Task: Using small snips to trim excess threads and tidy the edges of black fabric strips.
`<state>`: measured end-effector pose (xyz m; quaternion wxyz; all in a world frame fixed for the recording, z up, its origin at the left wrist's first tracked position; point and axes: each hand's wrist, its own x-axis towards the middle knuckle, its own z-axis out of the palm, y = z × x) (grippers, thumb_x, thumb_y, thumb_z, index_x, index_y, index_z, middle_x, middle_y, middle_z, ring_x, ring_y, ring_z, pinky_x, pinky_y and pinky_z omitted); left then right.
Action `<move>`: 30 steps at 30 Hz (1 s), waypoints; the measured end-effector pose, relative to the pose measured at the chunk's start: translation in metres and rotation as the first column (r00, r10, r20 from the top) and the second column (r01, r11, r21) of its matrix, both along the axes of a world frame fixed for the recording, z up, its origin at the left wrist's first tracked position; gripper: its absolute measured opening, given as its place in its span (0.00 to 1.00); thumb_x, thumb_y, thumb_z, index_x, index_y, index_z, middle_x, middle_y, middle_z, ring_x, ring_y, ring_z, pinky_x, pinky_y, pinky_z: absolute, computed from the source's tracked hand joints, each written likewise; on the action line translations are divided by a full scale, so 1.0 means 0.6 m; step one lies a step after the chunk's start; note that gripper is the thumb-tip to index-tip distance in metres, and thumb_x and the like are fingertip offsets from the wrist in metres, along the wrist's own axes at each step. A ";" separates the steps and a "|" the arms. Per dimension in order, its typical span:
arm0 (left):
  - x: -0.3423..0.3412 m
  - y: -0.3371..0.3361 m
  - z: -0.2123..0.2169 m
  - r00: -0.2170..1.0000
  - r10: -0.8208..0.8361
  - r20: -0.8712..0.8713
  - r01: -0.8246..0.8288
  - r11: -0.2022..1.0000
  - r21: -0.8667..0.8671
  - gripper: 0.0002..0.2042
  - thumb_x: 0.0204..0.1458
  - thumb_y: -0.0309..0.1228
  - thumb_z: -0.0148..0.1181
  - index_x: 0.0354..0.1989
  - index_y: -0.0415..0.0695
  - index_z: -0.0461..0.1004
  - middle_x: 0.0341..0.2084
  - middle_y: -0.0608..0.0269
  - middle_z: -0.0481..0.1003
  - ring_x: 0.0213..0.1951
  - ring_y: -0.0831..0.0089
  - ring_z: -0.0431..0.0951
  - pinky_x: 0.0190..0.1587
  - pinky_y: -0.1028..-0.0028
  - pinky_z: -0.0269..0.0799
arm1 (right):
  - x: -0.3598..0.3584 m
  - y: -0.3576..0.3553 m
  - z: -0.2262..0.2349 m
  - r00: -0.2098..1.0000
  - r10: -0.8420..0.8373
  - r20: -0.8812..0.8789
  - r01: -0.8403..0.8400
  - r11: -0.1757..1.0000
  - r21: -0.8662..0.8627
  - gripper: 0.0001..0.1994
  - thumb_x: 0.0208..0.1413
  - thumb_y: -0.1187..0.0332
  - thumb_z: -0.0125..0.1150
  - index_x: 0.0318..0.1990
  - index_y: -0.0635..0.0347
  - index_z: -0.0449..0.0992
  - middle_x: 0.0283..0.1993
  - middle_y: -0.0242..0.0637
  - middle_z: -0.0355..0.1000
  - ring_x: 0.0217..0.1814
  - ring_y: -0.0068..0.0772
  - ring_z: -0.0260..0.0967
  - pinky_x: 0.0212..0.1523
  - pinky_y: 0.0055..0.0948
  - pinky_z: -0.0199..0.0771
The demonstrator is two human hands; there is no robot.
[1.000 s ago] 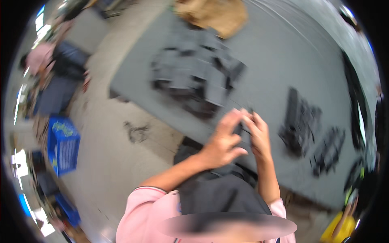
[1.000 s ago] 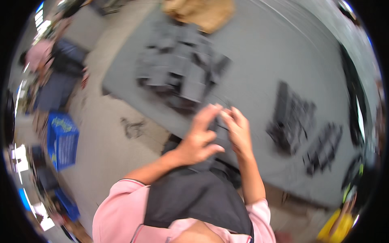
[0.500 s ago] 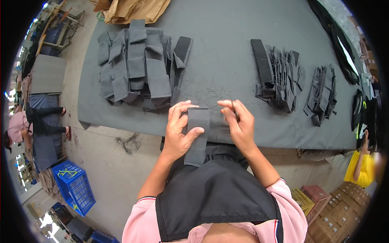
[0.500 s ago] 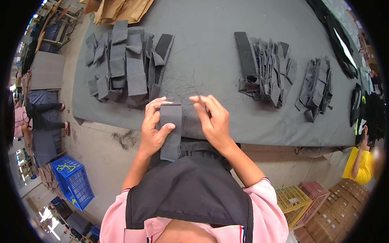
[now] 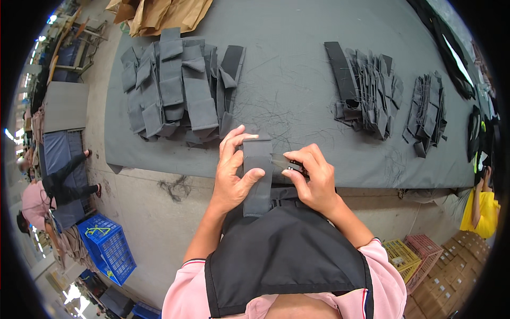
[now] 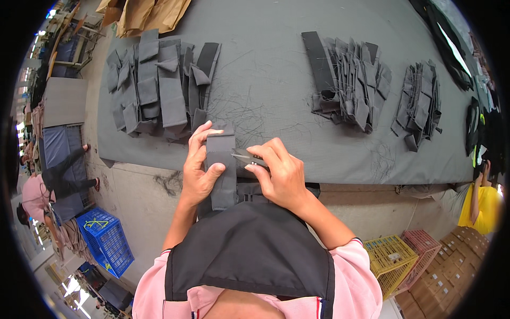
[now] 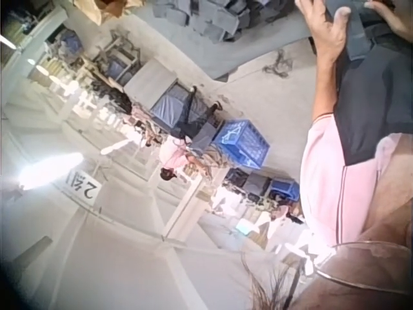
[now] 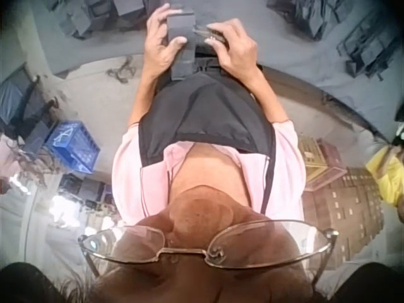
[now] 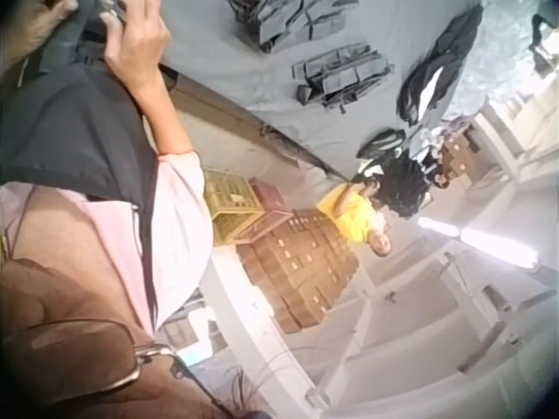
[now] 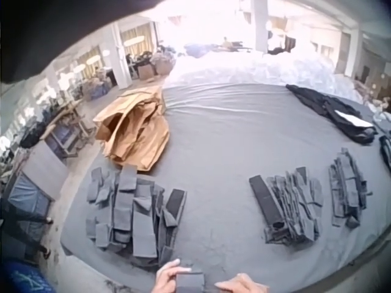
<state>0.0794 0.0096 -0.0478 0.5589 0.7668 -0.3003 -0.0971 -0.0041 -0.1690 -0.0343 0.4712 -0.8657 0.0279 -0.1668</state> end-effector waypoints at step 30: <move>0.005 0.010 0.013 0.993 -0.119 0.013 0.118 0.990 0.082 0.15 0.37 0.34 0.63 0.32 0.37 0.73 0.53 0.54 0.65 0.64 0.50 0.49 0.61 0.53 0.48 | 0.033 0.009 0.008 0.989 0.149 0.016 -0.150 0.988 0.029 0.11 0.39 0.75 0.66 0.33 0.61 0.74 0.28 0.36 0.64 0.22 0.33 0.65 0.22 0.28 0.66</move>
